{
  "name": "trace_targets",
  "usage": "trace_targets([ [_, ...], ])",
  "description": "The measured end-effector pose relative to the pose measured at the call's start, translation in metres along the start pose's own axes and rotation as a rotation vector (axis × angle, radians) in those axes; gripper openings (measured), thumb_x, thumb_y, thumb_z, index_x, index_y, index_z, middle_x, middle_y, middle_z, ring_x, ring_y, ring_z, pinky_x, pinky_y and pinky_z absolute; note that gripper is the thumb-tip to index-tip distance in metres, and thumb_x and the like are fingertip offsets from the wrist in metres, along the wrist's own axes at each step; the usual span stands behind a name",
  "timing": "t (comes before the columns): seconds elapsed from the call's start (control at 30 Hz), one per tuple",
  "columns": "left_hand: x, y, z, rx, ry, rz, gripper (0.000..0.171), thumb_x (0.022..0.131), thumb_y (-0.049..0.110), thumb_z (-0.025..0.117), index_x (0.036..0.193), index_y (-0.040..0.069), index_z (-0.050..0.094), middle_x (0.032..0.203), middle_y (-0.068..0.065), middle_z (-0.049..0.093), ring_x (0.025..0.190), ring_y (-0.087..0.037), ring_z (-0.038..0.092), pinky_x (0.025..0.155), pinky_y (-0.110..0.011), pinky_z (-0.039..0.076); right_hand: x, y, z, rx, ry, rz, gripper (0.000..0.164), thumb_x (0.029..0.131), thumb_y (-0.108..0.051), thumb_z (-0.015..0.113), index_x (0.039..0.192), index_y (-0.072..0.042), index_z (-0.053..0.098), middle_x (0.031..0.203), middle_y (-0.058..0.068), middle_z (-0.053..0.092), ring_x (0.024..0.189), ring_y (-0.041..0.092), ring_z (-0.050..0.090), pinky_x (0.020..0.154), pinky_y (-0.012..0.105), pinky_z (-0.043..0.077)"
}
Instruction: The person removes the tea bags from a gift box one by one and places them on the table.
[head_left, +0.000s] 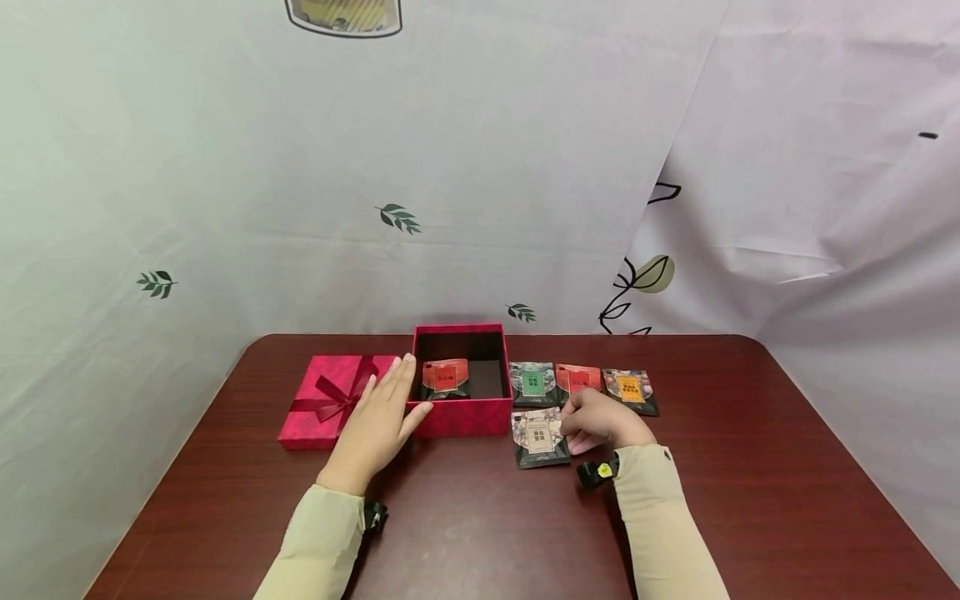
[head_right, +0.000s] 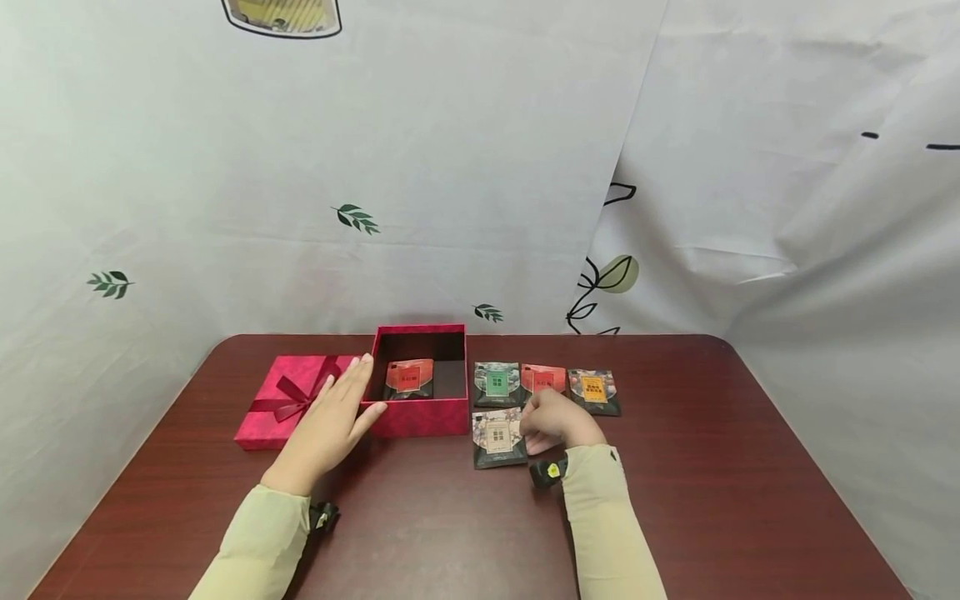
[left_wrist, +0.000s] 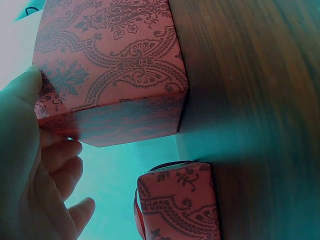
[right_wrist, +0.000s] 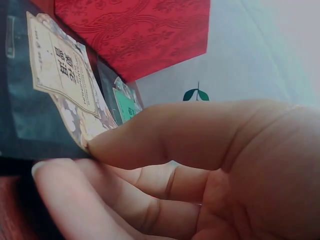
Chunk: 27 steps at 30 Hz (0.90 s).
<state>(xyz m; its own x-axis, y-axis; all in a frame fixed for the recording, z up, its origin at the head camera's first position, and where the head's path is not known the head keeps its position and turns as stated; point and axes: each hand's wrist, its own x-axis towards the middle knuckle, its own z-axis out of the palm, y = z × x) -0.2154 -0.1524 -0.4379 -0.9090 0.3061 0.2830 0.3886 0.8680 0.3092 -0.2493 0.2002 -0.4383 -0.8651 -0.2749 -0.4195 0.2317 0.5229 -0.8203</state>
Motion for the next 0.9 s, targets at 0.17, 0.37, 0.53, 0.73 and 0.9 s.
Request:
trace_targets([
  [0.17,0.000,0.000,0.000,-0.003,0.000,0.000,0.080,0.101,0.044,0.060,0.159,0.000,0.026,0.164,-0.017,0.028,0.152,-0.036,0.026,0.121,-0.059,0.018,0.000,0.000,0.002,-0.026,0.027,0.014,0.007,0.091,0.004,0.057,0.090,0.003,0.064,0.069,0.011,0.063,0.050,0.011,0.060,0.053,0.028,0.058],
  [0.37,0.000,-0.001,0.001,0.002,-0.002,0.006,0.080,0.101,0.044,0.059,0.159,0.000,0.026,0.164,-0.017,0.028,0.152,-0.036,0.025,0.121,-0.059,0.019,-0.003,-0.002,0.003,-0.052,0.067,0.017,0.006,0.091,0.003,0.060,0.085,0.001,0.063,0.070,0.011,0.063,0.050,0.013,0.059,0.052,0.029,0.057],
  [0.53,0.000,-0.001,0.001,0.003,-0.006,0.003,0.080,0.101,0.044,0.059,0.159,0.000,0.025,0.164,-0.017,0.028,0.152,-0.037,0.025,0.121,-0.059,0.018,-0.006,-0.008,0.003,-0.070,0.104,-0.005,0.011,0.093,0.000,0.060,0.082,-0.001,0.059,0.073,0.012,0.061,0.054,0.017,0.060,0.054,0.031,0.058],
  [0.73,0.000,0.001,0.000,-0.006,0.000,0.002,0.079,0.101,0.043,0.059,0.159,0.000,0.027,0.164,-0.017,0.028,0.152,-0.036,0.025,0.121,-0.059,0.018,-0.007,-0.020,0.003,-0.135,0.177,-0.108,0.013,0.098,-0.007,0.057,0.088,0.001,0.060,0.080,0.014,0.065,0.064,0.021,0.064,0.062,0.033,0.059],
  [0.9,0.000,0.001,0.000,-0.011,0.003,0.008,0.078,0.102,0.043,0.059,0.159,0.000,0.026,0.164,-0.017,0.028,0.152,-0.036,0.024,0.121,-0.059,0.018,-0.009,-0.031,0.007,-0.147,0.274,-0.222,0.020,0.099,-0.011,0.056,0.101,0.005,0.067,0.081,0.016,0.067,0.070,0.028,0.069,0.064,0.035,0.059],
])
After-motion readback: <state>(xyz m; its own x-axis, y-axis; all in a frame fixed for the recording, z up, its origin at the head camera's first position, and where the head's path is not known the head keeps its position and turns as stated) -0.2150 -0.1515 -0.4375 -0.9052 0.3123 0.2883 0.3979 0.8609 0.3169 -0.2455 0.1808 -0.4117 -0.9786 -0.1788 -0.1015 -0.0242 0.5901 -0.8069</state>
